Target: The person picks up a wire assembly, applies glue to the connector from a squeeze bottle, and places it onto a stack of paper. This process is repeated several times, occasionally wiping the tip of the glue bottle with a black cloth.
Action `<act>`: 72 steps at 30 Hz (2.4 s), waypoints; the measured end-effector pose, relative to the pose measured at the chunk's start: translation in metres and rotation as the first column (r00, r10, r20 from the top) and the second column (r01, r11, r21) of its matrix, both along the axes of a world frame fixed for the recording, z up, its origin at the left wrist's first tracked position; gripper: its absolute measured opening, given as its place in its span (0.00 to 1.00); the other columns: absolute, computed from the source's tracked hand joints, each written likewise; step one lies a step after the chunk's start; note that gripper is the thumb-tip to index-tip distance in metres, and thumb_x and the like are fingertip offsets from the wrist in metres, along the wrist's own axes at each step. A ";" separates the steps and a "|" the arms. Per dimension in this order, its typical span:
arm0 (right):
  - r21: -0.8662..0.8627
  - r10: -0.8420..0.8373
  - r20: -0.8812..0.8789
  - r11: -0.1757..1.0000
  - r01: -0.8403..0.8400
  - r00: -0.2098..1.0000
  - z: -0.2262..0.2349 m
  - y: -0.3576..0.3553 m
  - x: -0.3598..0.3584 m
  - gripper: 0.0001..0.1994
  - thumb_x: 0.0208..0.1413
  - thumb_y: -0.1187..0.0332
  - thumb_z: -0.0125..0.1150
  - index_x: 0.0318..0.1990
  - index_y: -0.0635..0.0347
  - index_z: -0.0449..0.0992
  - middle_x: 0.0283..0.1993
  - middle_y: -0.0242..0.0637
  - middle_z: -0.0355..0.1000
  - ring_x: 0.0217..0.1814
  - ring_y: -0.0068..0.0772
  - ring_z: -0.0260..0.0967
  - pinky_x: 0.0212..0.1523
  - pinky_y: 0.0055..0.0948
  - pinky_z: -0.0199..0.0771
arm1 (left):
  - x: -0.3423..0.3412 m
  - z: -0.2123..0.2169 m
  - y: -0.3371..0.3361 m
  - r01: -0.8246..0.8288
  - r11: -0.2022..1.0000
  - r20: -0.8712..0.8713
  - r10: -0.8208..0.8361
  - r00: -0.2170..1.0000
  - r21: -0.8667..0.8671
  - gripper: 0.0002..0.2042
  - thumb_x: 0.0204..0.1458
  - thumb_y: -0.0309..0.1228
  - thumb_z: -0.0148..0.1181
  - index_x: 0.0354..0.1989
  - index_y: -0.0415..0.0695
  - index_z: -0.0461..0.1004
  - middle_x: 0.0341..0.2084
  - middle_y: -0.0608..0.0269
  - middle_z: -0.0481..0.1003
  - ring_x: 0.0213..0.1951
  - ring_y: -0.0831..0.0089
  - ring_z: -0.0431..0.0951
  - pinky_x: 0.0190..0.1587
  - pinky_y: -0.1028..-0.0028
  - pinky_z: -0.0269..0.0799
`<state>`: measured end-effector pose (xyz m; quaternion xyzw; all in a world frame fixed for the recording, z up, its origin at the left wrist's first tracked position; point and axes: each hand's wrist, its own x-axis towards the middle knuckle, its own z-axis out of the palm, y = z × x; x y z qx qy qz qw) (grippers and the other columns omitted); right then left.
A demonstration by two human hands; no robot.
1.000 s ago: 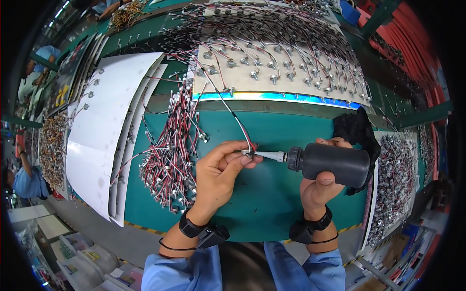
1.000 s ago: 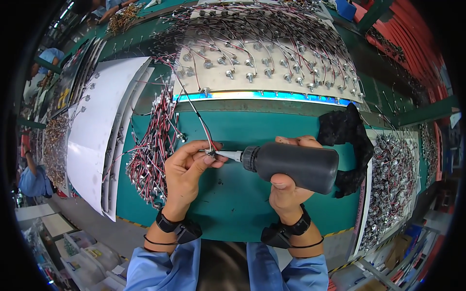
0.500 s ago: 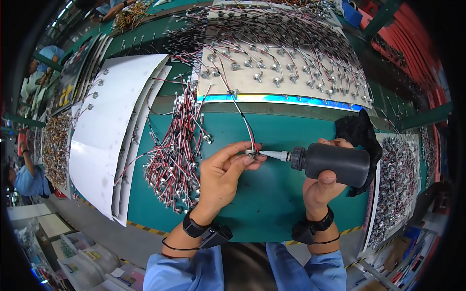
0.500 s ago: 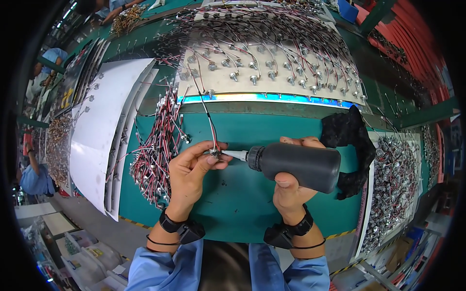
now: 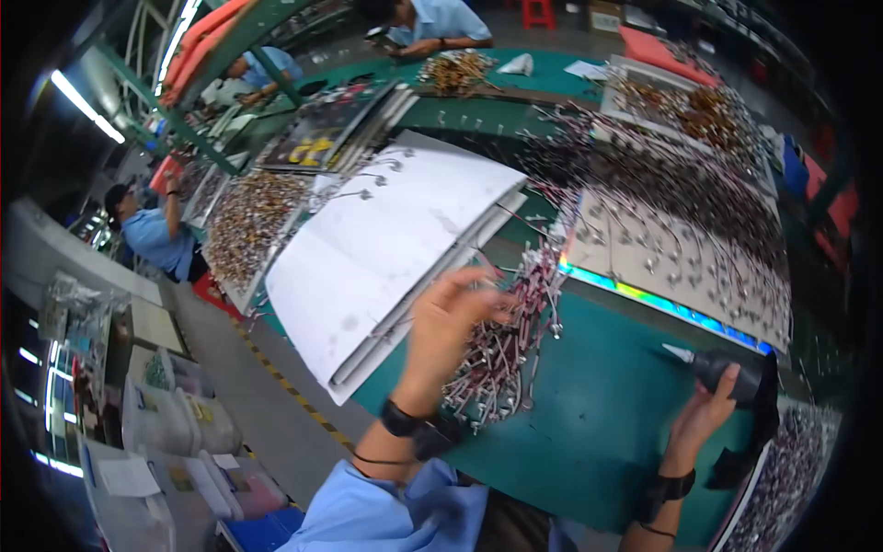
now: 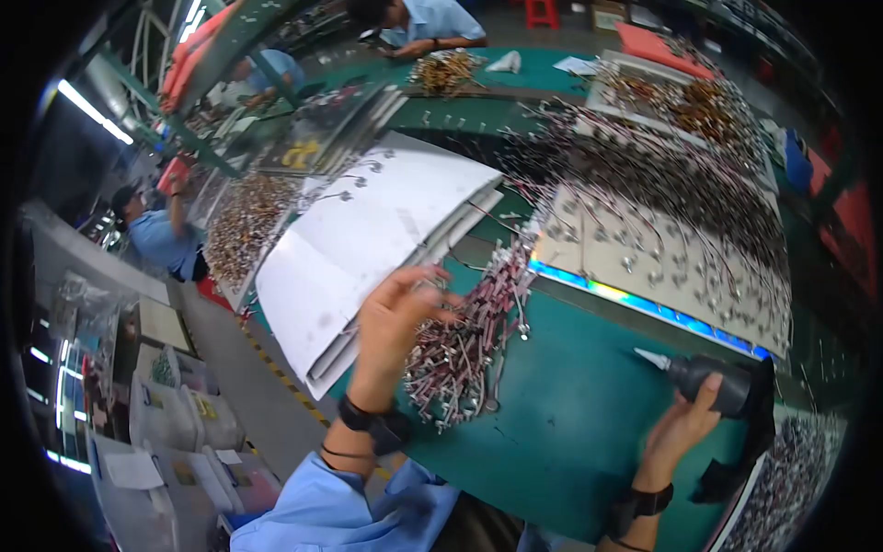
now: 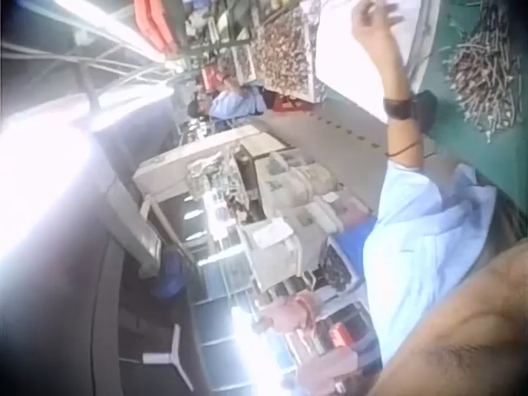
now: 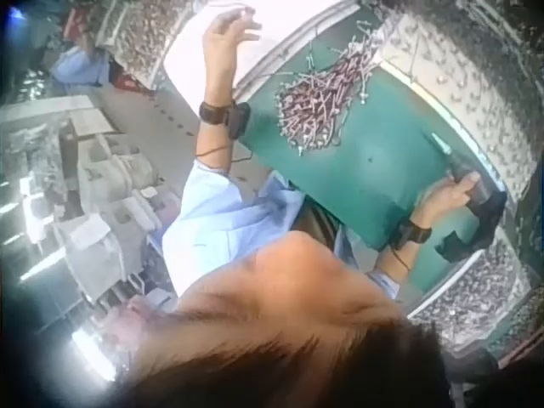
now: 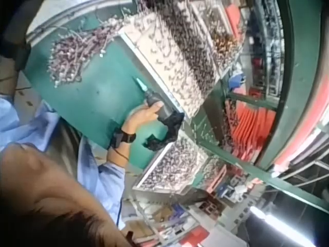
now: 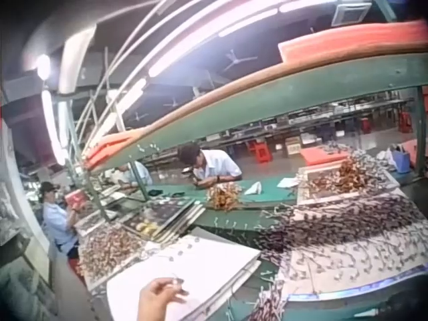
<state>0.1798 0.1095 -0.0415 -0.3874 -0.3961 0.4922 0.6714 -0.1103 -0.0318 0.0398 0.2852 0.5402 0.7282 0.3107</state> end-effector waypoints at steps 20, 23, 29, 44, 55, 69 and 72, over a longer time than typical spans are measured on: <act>-0.111 0.075 -0.170 0.989 -0.094 0.983 0.001 0.006 -0.036 0.11 0.55 0.59 0.53 0.32 0.56 0.69 0.28 0.27 0.67 0.25 0.16 0.59 0.24 0.18 0.56 | -0.320 -0.064 -0.040 -0.686 0.714 -0.871 0.241 0.428 -0.140 0.17 0.43 0.39 0.60 0.35 0.37 0.75 0.28 0.55 0.75 0.30 0.64 0.75 0.33 0.68 0.68; -0.119 0.068 -0.141 0.989 -0.085 0.988 0.006 0.005 -0.031 0.11 0.55 0.59 0.53 0.32 0.56 0.69 0.28 0.27 0.67 0.25 0.16 0.59 0.23 0.18 0.56 | -0.158 -0.019 0.002 -0.410 0.853 -0.826 -0.041 0.563 -0.322 0.11 0.47 0.28 0.56 0.38 0.39 0.73 0.28 0.64 0.74 0.28 0.76 0.72 0.31 0.78 0.66; -0.099 0.144 -0.168 0.982 -0.162 0.975 0.000 0.005 -0.025 0.11 0.55 0.59 0.53 0.32 0.57 0.68 0.27 0.28 0.67 0.23 0.16 0.57 0.23 0.18 0.55 | 0.033 -0.034 0.031 -0.185 0.913 -0.926 -0.334 0.179 -0.365 0.08 0.38 0.29 0.62 0.26 0.39 0.73 0.26 0.59 0.68 0.27 0.62 0.71 0.27 0.68 0.67; 0.002 0.095 -0.130 0.995 -0.096 0.987 0.030 -0.023 -0.031 0.24 0.52 0.54 0.56 0.47 0.64 0.62 0.35 0.35 0.66 0.37 0.23 0.65 0.34 0.21 0.63 | 0.094 -0.044 0.033 0.158 0.961 -0.265 -0.218 0.939 -0.229 0.07 0.48 0.17 0.51 0.36 0.32 0.71 0.36 0.59 0.69 0.33 0.71 0.76 0.32 0.77 0.73; 0.265 0.190 0.129 0.939 -0.219 0.973 0.029 -0.053 -0.032 0.38 0.41 0.46 0.63 0.53 0.64 0.56 0.47 0.37 0.58 0.49 0.31 0.62 0.52 0.30 0.62 | 0.092 -0.065 0.024 0.233 0.969 -0.146 -0.243 0.959 -0.087 0.09 0.48 0.13 0.49 0.38 0.29 0.70 0.36 0.55 0.67 0.33 0.70 0.75 0.33 0.79 0.75; 0.231 0.188 0.194 0.945 -0.231 0.963 0.023 -0.058 -0.036 0.40 0.38 0.44 0.64 0.53 0.63 0.56 0.47 0.37 0.57 0.49 0.32 0.63 0.51 0.30 0.62 | 0.095 -0.064 0.022 0.291 0.951 -0.184 -0.305 0.934 -0.101 0.09 0.46 0.12 0.50 0.37 0.30 0.71 0.34 0.55 0.68 0.31 0.71 0.76 0.32 0.80 0.75; 0.234 0.193 0.204 0.942 -0.239 0.960 0.021 -0.058 -0.036 0.41 0.37 0.44 0.64 0.52 0.63 0.57 0.48 0.37 0.57 0.49 0.32 0.63 0.51 0.30 0.63 | 0.096 -0.065 0.022 0.298 0.950 -0.208 -0.312 0.927 -0.099 0.09 0.46 0.12 0.50 0.37 0.30 0.71 0.34 0.55 0.68 0.31 0.71 0.76 0.32 0.80 0.75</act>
